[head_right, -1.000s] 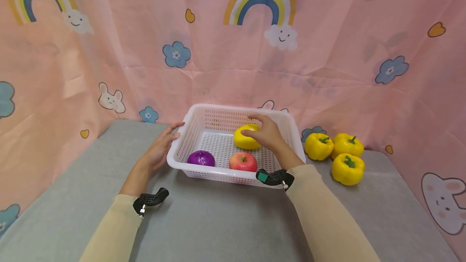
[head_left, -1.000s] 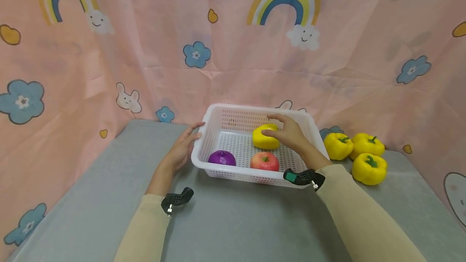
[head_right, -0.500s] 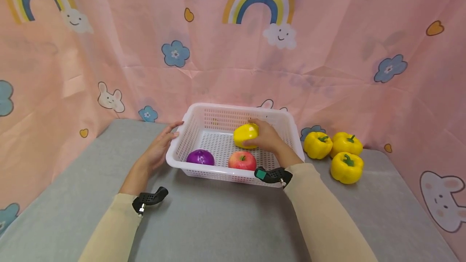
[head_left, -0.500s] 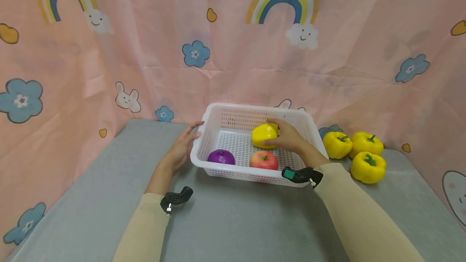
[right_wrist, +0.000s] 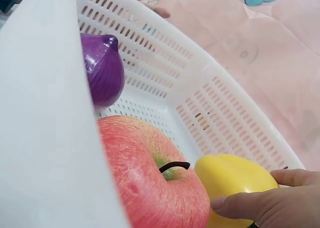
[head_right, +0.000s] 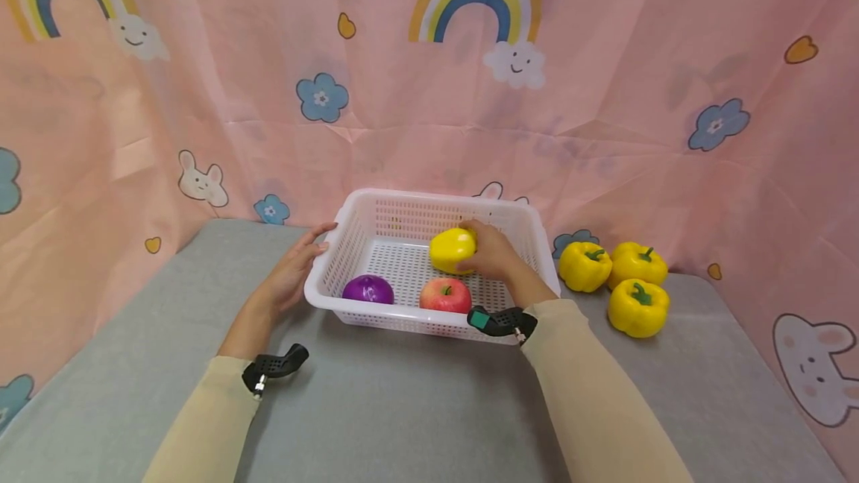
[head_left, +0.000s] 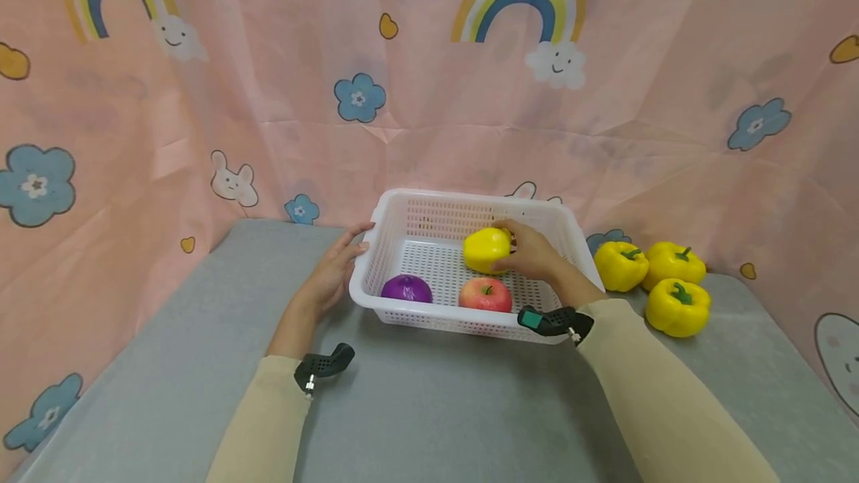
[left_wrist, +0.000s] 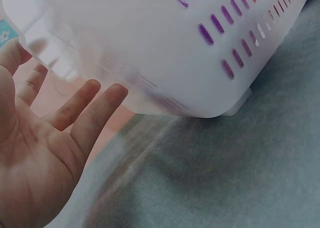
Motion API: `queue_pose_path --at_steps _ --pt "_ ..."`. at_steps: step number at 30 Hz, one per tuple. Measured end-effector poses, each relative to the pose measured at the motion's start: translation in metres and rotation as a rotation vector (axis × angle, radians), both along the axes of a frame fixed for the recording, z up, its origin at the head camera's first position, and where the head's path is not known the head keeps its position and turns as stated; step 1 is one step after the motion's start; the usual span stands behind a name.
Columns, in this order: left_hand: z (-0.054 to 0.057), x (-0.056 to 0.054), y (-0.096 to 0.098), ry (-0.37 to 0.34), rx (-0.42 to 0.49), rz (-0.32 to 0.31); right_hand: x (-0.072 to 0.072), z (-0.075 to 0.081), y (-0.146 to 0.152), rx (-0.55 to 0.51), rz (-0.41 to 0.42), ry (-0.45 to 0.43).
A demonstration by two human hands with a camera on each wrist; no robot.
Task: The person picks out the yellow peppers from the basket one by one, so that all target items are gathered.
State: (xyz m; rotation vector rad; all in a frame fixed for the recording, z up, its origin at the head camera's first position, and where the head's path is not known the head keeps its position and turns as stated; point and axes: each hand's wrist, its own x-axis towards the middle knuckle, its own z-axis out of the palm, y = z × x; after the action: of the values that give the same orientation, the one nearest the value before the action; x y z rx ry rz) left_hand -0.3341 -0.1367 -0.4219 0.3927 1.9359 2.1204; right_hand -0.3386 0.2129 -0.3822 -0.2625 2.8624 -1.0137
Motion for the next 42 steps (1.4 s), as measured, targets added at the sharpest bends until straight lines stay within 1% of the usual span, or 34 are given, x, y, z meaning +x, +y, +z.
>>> queue_pose_path --at_steps 4,13,17,23,29,35,42 --pt "0.001 0.0 -0.001 -0.002 0.001 -0.003 0.001 0.002 -0.001 -0.034 -0.018 0.007" --pt "0.001 0.001 0.0 -0.004 -0.01 0.008 0.002 0.006 -0.003 -0.171 -0.037 0.051" --pt "0.001 0.002 0.001 -0.005 -0.017 0.018 0.002 0.009 -0.004 -0.193 -0.063 0.068" --pt "0.002 0.003 0.001 -0.001 -0.017 0.012 0.005 0.013 -0.006 -0.22 -0.104 0.098" --pt "0.001 0.002 0.0 -0.009 -0.005 0.002 0.007 0.016 -0.006 -0.276 -0.055 0.154" --pt "0.0 0.002 0.0 -0.002 -0.005 0.0 0.01 0.02 -0.008 -0.347 -0.01 0.181" --pt "0.001 0.001 0.0 -0.007 -0.006 0.003 0.015 0.03 -0.008 -0.345 -0.021 0.243"
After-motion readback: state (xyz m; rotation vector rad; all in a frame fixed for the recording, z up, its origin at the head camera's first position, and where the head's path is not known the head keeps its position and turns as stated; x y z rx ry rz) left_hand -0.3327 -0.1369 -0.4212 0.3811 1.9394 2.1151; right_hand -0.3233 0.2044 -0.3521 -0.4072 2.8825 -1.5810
